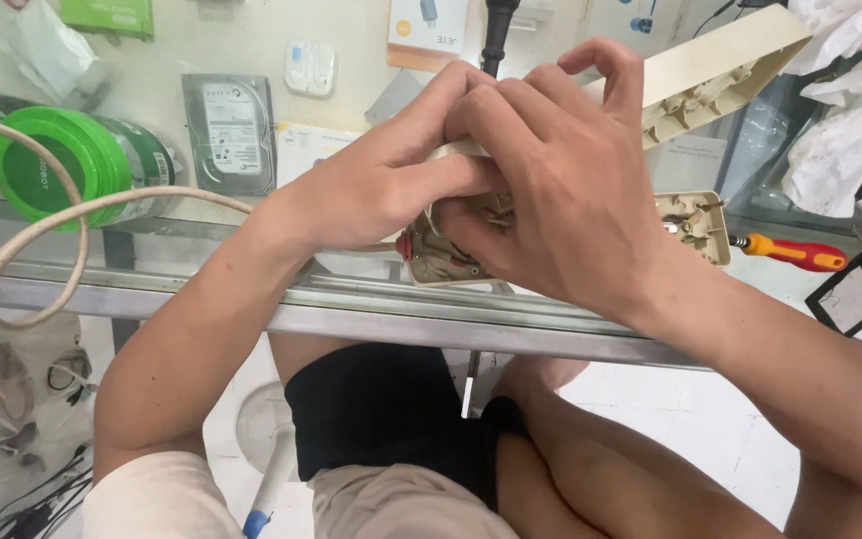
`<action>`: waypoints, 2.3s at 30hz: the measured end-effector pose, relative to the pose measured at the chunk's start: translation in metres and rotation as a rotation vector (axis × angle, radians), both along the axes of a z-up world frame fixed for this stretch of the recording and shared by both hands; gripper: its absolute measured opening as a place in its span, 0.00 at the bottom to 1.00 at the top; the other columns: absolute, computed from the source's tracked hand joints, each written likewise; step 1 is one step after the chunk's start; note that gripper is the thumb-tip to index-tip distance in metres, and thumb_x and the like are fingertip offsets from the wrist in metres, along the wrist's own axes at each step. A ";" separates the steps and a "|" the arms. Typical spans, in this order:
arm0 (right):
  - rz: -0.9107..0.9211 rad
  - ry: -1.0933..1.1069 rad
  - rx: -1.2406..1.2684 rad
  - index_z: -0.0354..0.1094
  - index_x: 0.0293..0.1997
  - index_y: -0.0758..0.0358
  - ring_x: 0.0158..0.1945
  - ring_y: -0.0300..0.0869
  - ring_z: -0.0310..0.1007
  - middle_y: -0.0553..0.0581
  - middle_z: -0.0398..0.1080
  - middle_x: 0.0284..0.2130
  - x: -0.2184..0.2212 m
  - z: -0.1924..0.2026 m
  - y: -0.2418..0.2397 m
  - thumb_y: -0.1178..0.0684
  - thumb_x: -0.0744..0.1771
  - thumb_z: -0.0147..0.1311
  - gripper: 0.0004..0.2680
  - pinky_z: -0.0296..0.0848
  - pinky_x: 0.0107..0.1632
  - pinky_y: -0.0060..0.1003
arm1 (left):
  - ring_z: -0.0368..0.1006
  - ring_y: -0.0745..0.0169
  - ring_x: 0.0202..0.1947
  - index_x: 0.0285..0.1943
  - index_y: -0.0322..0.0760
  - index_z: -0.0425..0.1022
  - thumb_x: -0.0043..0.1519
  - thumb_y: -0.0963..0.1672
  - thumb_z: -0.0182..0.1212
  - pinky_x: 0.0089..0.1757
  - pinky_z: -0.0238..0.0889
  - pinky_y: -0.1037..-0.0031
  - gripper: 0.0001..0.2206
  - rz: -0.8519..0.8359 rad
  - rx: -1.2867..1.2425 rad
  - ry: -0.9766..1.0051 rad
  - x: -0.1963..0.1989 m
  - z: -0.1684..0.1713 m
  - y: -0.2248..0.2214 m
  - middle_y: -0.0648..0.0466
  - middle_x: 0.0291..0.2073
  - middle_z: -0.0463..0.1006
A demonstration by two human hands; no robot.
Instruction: Reassembling a multi-socket power strip by aligning internal metal components and the power switch into the housing
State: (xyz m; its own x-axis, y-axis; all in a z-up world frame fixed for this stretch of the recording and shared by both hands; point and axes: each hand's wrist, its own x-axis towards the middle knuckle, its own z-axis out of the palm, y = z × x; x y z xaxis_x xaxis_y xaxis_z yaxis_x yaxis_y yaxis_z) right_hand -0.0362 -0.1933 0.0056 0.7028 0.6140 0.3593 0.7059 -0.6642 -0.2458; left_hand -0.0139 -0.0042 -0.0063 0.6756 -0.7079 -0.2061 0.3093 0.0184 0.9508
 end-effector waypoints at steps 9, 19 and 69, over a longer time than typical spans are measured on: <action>-0.011 0.021 0.038 0.64 0.39 0.59 0.33 0.48 0.65 0.50 0.71 0.33 -0.001 0.003 0.004 0.57 0.64 0.56 0.05 0.53 0.58 0.48 | 0.68 0.67 0.43 0.50 0.37 0.57 0.65 0.40 0.48 0.44 0.65 0.76 0.08 -0.012 0.058 -0.115 0.000 0.001 0.000 0.54 0.45 0.68; -0.022 -0.019 0.003 0.63 0.39 0.60 0.34 0.46 0.66 0.50 0.71 0.33 -0.005 0.006 0.003 0.51 0.66 0.57 0.07 0.54 0.59 0.49 | 0.69 0.66 0.40 0.54 0.37 0.57 0.65 0.40 0.50 0.41 0.65 0.76 0.11 -0.038 0.048 -0.084 -0.004 0.011 -0.003 0.53 0.37 0.71; 0.182 0.347 0.146 0.68 0.58 0.59 0.47 0.52 0.75 0.57 0.75 0.53 0.002 0.005 -0.034 0.62 0.58 0.63 0.22 0.70 0.46 0.45 | 0.68 0.65 0.38 0.46 0.42 0.62 0.45 0.48 0.81 0.38 0.65 0.74 0.29 0.054 0.502 -0.550 -0.006 0.024 0.015 0.59 0.42 0.68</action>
State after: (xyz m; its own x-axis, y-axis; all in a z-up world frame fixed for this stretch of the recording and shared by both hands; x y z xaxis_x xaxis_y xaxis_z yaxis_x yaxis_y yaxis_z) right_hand -0.0345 -0.2274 0.0107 0.6824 0.6993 0.2126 0.6669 -0.4767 -0.5727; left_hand -0.0202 0.0103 0.0177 0.8056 -0.5807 -0.1174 -0.2029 -0.4567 0.8662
